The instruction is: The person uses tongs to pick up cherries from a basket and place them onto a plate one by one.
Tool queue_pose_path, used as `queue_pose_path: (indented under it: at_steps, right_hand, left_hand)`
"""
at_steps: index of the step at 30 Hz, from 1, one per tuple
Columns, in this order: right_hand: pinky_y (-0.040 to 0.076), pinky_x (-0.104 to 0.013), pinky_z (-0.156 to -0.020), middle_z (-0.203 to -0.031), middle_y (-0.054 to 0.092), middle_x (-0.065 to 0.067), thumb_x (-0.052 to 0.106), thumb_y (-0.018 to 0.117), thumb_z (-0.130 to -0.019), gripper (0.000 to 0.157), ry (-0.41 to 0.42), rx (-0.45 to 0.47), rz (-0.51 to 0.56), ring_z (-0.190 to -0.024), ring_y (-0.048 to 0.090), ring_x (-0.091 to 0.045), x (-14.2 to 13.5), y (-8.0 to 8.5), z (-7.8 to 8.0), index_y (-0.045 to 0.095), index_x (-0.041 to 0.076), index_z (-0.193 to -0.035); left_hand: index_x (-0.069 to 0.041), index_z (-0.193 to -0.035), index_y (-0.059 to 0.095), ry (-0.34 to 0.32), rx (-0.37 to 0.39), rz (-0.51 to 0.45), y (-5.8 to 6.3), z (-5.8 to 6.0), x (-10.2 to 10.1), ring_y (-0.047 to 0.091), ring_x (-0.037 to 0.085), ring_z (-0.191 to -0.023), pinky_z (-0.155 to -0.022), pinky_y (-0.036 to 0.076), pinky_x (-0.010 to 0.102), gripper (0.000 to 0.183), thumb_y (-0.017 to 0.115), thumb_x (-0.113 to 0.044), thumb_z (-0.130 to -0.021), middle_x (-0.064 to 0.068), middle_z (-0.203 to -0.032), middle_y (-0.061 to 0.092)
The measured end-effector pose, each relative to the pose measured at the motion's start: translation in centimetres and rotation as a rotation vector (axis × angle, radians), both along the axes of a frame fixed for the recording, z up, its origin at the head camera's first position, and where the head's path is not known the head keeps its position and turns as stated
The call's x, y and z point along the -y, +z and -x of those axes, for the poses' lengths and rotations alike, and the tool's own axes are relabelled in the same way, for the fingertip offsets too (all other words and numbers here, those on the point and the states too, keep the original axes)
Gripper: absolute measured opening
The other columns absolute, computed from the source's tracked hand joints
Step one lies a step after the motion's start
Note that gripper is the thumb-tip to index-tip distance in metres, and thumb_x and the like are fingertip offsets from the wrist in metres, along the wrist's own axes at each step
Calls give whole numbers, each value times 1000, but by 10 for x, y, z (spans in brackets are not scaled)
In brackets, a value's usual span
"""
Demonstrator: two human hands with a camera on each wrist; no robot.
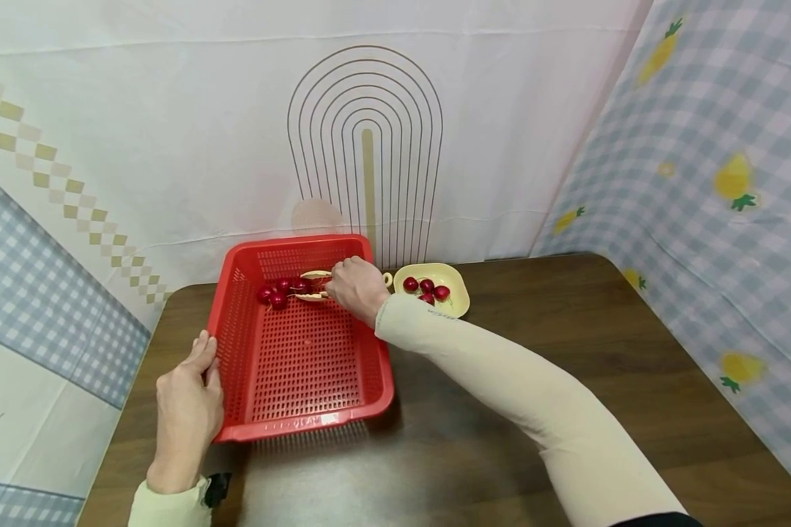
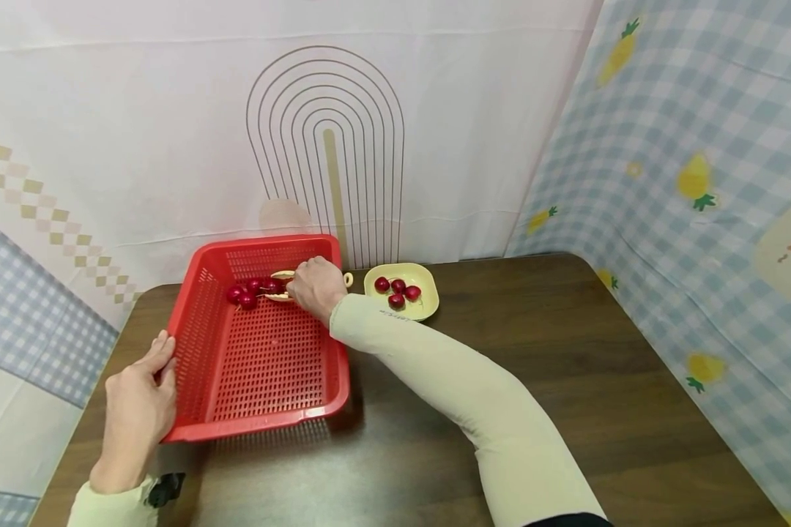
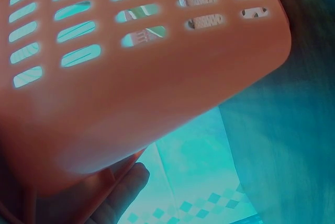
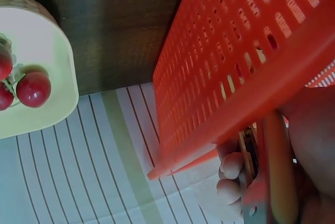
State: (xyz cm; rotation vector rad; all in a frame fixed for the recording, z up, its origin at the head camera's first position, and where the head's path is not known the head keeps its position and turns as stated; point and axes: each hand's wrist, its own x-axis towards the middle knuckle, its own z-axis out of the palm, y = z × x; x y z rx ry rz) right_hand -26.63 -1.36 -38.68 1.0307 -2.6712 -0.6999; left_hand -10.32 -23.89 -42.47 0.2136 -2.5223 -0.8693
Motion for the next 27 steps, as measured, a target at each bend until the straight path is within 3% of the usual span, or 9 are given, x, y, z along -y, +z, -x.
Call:
queue_pose_path:
  at_steps: [27]
  right_hand:
    - [59, -31, -81, -93, 76, 1, 5, 49, -101, 38, 4, 7, 37, -83, 72, -19, -4, 3, -2, 76, 23, -82]
  left_hand:
    - [3, -137, 60, -4, 17, -5, 1, 0, 2, 57, 41, -132, -104, 49, 60, 39, 59, 4, -98, 19, -144, 55]
